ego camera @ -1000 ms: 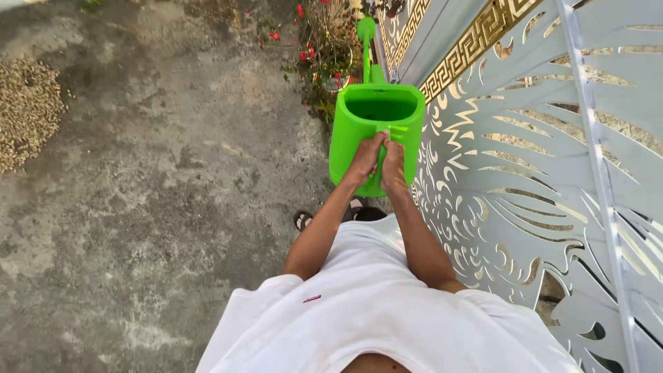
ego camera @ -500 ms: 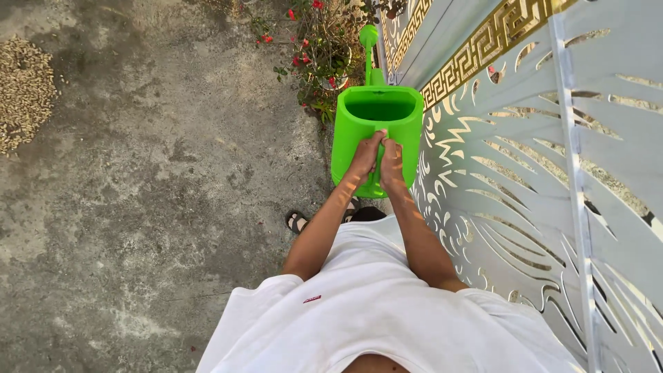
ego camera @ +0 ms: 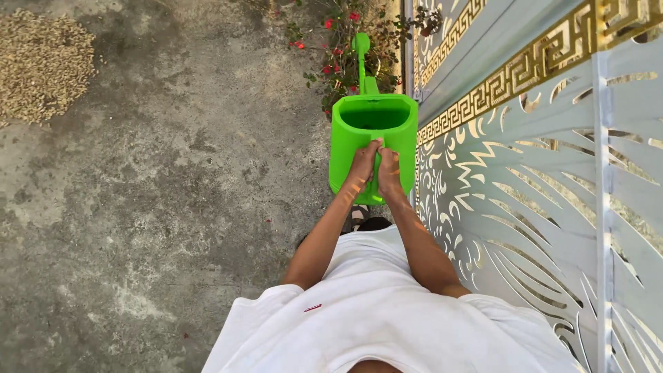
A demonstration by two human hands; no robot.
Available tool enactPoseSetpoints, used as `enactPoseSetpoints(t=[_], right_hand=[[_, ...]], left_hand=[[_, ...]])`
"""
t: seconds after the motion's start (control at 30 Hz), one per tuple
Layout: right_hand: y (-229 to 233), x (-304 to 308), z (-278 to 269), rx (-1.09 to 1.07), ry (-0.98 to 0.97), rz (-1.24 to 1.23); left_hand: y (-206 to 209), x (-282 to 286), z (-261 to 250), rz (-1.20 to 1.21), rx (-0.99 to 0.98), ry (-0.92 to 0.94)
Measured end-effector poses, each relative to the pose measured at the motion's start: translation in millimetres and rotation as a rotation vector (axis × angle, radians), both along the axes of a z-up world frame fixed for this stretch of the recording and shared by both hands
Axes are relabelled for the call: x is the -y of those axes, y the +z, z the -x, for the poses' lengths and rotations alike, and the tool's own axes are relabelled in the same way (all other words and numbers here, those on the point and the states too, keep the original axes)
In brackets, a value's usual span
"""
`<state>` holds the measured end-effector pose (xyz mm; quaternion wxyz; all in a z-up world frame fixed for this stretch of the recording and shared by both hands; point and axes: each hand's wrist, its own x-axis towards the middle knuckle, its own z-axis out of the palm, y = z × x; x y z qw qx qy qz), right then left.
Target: The recorder is using a green watering can to water several potted plants on an outdoor balcony.
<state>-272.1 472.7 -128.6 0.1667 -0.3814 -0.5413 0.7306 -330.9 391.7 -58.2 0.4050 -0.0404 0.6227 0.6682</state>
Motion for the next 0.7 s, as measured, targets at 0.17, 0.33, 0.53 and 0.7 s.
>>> enactPoseSetpoints(t=[0.17,0.33,0.53,0.7], right_hand=[[27,30,4,0.042,0.106,-0.195],[56,81,-6,0.073,0.114,-0.047],[7,128,-32,-0.241,0.235,-0.109],[41,185,-50,-0.179,0.230,0.058]], left_hand=[[7,32,2,-0.030,0.026,0.044],[13,79,-16,-0.086,0.012,0.088],[29,146,-45,-0.097,-0.043,0.121],[23,196,-67,-0.100,-0.114,0.190]])
